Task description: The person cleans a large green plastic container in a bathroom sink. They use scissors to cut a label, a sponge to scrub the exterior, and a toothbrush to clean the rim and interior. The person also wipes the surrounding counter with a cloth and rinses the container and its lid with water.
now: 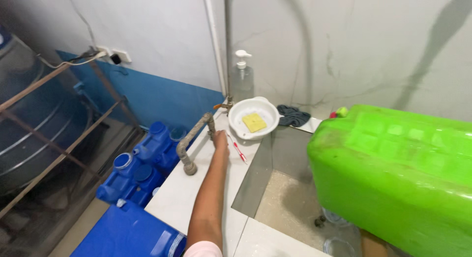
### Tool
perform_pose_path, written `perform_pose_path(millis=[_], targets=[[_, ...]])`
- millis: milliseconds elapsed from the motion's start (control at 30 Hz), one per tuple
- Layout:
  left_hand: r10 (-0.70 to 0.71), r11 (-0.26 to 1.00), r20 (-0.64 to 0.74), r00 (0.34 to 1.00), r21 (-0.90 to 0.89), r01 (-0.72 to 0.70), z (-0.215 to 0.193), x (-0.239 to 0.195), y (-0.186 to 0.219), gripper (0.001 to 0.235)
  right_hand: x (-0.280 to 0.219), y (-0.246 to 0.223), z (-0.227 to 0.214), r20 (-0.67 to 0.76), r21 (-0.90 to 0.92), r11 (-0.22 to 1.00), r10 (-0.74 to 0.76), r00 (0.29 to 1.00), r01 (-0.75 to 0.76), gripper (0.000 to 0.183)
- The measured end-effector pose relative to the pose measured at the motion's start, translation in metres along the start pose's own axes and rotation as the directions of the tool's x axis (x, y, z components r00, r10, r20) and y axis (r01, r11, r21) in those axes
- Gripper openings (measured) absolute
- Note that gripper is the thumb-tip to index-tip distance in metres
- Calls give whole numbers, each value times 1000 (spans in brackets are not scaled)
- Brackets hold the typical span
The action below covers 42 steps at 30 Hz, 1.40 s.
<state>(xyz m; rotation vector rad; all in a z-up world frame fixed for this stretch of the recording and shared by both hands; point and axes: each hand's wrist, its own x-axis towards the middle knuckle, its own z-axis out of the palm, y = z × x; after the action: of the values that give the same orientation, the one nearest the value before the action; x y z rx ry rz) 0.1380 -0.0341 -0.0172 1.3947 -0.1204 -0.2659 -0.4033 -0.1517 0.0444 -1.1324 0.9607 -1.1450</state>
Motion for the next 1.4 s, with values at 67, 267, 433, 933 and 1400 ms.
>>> perform_pose_path(millis=[67,267,433,933,1400], targets=[[-233,941,59,971,-239,240,-7,4,-2,15,3,-1,10,-4,14,1000,4,1000,-4,39],[-403,690,171,899,-589,421,-27,55,53,7,-3,6,30,1,34,999,27,1000,-27,38],[-350,754,128,928,-549,361,-34,59,43,4,-4,11,37,3,31,999,44,999,-44,37],[227,841,50,973,494,-222,-42,13,47,29,2,8,43,1,34,999,35,999,-35,37],[535,438,390,749,631,-641,-59,-71,37,55,0,6,31,-38,4,999,52,998,-52,39]])
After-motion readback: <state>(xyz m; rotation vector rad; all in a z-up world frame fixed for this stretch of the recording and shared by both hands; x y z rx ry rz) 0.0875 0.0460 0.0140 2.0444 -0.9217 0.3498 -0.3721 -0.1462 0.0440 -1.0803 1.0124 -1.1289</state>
